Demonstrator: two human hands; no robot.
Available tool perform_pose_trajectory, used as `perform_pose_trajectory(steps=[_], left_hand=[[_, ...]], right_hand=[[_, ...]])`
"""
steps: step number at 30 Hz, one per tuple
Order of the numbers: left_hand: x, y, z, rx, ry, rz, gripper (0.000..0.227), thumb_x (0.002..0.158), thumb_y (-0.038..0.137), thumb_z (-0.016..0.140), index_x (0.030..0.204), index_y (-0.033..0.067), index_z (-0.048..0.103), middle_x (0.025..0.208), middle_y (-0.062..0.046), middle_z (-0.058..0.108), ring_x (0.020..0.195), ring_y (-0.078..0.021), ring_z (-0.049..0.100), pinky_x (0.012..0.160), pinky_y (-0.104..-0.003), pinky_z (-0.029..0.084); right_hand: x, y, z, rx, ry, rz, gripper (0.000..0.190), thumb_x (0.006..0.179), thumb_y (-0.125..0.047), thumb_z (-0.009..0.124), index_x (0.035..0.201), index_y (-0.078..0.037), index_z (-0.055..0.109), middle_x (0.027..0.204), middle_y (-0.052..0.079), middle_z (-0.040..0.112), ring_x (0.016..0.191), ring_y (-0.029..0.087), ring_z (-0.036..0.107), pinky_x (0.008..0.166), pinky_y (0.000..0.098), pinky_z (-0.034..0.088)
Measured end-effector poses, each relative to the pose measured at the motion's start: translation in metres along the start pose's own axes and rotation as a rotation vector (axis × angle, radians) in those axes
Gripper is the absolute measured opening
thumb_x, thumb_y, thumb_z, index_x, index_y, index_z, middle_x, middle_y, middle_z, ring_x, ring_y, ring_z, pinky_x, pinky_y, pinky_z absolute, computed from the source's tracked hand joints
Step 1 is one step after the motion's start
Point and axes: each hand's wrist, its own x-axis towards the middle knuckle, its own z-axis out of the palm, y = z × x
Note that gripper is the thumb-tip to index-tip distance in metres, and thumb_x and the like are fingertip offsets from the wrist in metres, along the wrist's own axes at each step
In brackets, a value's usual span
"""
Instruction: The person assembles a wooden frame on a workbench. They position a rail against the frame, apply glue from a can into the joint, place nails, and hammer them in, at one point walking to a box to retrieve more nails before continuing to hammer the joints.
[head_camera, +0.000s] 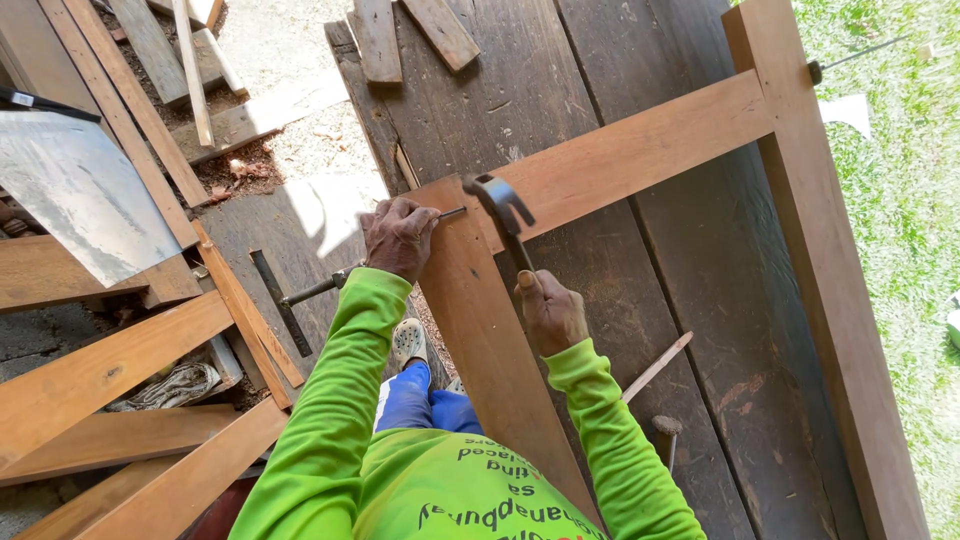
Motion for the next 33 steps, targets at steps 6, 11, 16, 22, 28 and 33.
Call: perform_pose_trajectory(steps=[6, 11, 16, 22, 28, 33], left_hand=[[0.002, -0.003, 0.002, 0.016, 0.004, 0.002, 0.006, 0.094, 0.02, 0.075, 0.097, 0.0192, 0.08, 0.094, 0.0, 0.07, 0.103, -0.0264, 0.064, 0.092, -0.055, 0.038], [-0.001, -0.013, 0.012, -0.078, -0.02, -0.001, 0.007, 0.1, 0.023, 0.073, 0.105, 0.0198, 0.078, 0.103, -0.004, 0.068, 0.105, -0.0307, 0.061, 0.091, -0.046, 0.044], [-0.002, -0.002, 0.001, 0.01, -0.007, 0.011, 0.006, 0.094, 0.022, 0.075, 0.098, 0.02, 0.079, 0.097, -0.002, 0.07, 0.102, -0.0288, 0.062, 0.09, -0.05, 0.04], [0.003, 0.004, -0.004, -0.001, 0.017, 0.017, 0.006, 0.094, 0.022, 0.075, 0.097, 0.0195, 0.079, 0.095, -0.001, 0.07, 0.101, -0.0285, 0.062, 0.089, -0.049, 0.042], [0.003, -0.002, 0.001, -0.023, 0.019, 0.014, 0.006, 0.095, 0.021, 0.074, 0.099, 0.0194, 0.079, 0.098, -0.003, 0.07, 0.102, -0.0284, 0.062, 0.091, -0.047, 0.044], [0.004, 0.002, -0.002, -0.006, 0.018, 0.012, 0.007, 0.094, 0.021, 0.074, 0.097, 0.0198, 0.08, 0.097, -0.003, 0.071, 0.1, -0.0288, 0.062, 0.09, -0.049, 0.041]], right_hand=[[-0.006, 0.003, 0.008, 0.32, 0.109, -0.284, 0.06, 0.105, -0.06, 0.046, 0.095, -0.004, 0.066, 0.058, 0.01, 0.052, 0.05, 0.02, 0.051, 0.047, 0.0388, 0.041], [0.018, 0.053, 0.036, -0.05, 0.108, -0.064, 0.059, 0.106, -0.059, 0.045, 0.09, -0.005, 0.063, 0.06, 0.005, 0.058, 0.055, 0.014, 0.054, 0.05, 0.0367, 0.043], [0.002, 0.015, 0.013, 0.098, 0.103, -0.062, 0.058, 0.105, -0.057, 0.044, 0.086, -0.005, 0.062, 0.062, 0.016, 0.059, 0.055, 0.033, 0.062, 0.051, 0.0424, 0.047], [0.009, 0.044, 0.036, 0.082, 0.197, -0.269, 0.057, 0.106, -0.057, 0.045, 0.091, -0.005, 0.062, 0.068, 0.02, 0.063, 0.064, 0.043, 0.066, 0.053, 0.0454, 0.049], [0.008, 0.018, 0.023, -0.083, 0.066, -0.085, 0.055, 0.103, -0.057, 0.046, 0.089, -0.006, 0.06, 0.066, 0.023, 0.061, 0.065, 0.048, 0.063, 0.054, 0.05, 0.046], [0.008, 0.038, 0.036, 0.02, 0.138, -0.233, 0.057, 0.104, -0.059, 0.043, 0.089, -0.006, 0.057, 0.065, 0.022, 0.058, 0.063, 0.047, 0.062, 0.055, 0.0504, 0.047]])
